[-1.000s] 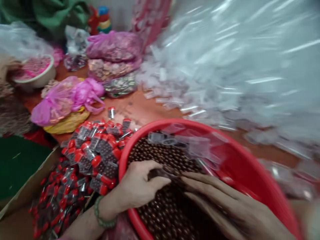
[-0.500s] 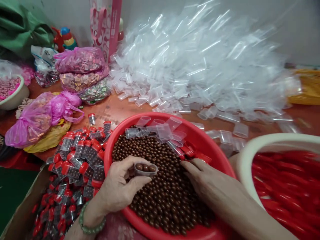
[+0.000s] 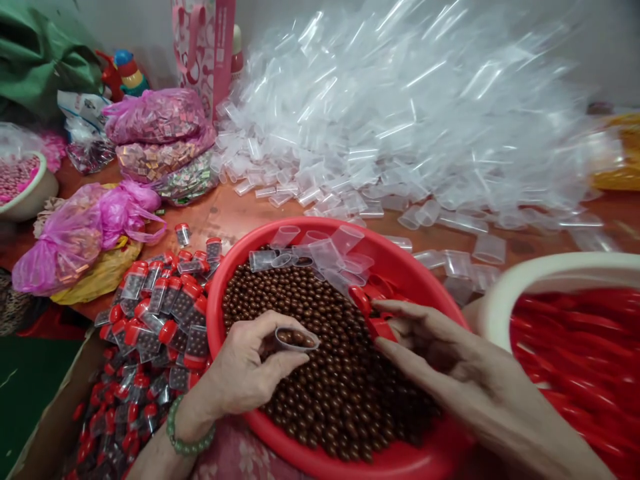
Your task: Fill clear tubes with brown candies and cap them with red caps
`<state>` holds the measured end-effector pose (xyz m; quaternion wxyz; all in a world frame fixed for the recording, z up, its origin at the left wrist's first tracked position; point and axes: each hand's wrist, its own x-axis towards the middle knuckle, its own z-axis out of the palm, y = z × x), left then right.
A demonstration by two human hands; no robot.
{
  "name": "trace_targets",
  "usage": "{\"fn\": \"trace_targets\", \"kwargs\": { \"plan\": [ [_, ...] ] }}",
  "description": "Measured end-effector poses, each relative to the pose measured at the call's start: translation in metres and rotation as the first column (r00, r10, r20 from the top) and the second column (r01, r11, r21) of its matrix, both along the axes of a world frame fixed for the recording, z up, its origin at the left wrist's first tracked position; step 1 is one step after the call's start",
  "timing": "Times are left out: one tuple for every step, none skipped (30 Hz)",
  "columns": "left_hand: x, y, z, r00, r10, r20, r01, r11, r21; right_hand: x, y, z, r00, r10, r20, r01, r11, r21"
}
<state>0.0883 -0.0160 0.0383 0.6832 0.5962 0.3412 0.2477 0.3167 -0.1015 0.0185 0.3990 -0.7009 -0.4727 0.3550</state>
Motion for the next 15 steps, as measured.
{"fn": "trace_targets", "kwargs": {
  "plan": [
    [0.001, -0.001, -0.001, 1.000, 0.005, 0.021, -0.004, 0.999, -0.034, -0.005, 0.000, 0.003, 0.991, -0.033, -0.126, 0.031, 0.999, -0.021],
    [0.002, -0.001, -0.002, 0.998, 0.027, 0.049, -0.022, 0.996, -0.081, -0.009, 0.000, 0.006, 0.968, -0.058, -0.244, 0.047, 0.998, -0.050],
    [0.003, -0.001, -0.003, 0.995, 0.058, 0.079, -0.047, 0.990, -0.133, -0.014, 0.001, 0.008, 0.935, -0.076, -0.348, 0.054, 0.996, -0.073],
    [0.003, -0.002, -0.003, 0.991, 0.089, 0.104, -0.068, 0.980, -0.185, -0.018, 0.002, 0.009, 0.896, -0.097, -0.433, 0.063, 0.994, -0.092],
    [0.004, -0.002, -0.004, 0.986, 0.114, 0.122, -0.084, 0.970, -0.230, -0.021, 0.003, 0.009, 0.853, -0.110, -0.510, 0.064, 0.992, -0.106],
    [0.004, -0.002, -0.004, 0.983, 0.129, 0.133, -0.090, 0.961, -0.262, -0.025, 0.004, 0.009, 0.809, -0.111, -0.577, 0.059, 0.992, -0.108],
    [0.004, -0.003, -0.004, 0.981, 0.133, 0.138, -0.089, 0.954, -0.285, -0.029, 0.006, 0.009, 0.768, -0.102, -0.633, 0.047, 0.994, -0.102],
    [0.004, -0.003, -0.004, 0.981, 0.132, 0.140, -0.085, 0.949, -0.304, -0.033, 0.007, 0.008, 0.732, -0.092, -0.675, 0.035, 0.995, -0.098],
    [0.004, -0.004, -0.004, 0.982, 0.132, 0.139, -0.082, 0.945, -0.317, -0.037, 0.008, 0.008, 0.704, -0.082, -0.706, 0.019, 0.995, -0.097],
    [0.004, -0.005, -0.004, 0.981, 0.135, 0.136, -0.084, 0.942, -0.324, -0.041, 0.009, 0.007, 0.678, -0.064, -0.732, -0.005, 0.996, -0.092],
    [0.004, -0.005, -0.004, 0.981, 0.142, 0.130, -0.093, 0.941, -0.324, -0.045, 0.010, 0.007, 0.650, -0.042, -0.759, -0.040, 0.995, -0.089],
    [0.004, -0.006, -0.005, 0.981, 0.152, 0.123, -0.106, 0.942, -0.319, -0.048, 0.010, 0.007, 0.618, -0.025, -0.786, -0.080, 0.992, -0.094],
    [0.004, -0.007, -0.006, 0.979, 0.167, 0.120, -0.123, 0.943, -0.310, -0.050, 0.009, 0.008, 0.582, -0.015, -0.813, -0.121, 0.987, -0.105],
    [0.003, -0.007, -0.007, 0.976, 0.185, 0.117, -0.142, 0.942, -0.302, -0.052, 0.008, 0.008, 0.549, -0.011, -0.835, -0.153, 0.982, -0.114],
    [0.003, -0.008, -0.008, 0.972, 0.204, 0.114, -0.162, 0.940, -0.299, -0.054, 0.007, 0.009, 0.525, -0.014, -0.851, -0.172, 0.978, -0.122]
  ]
}}
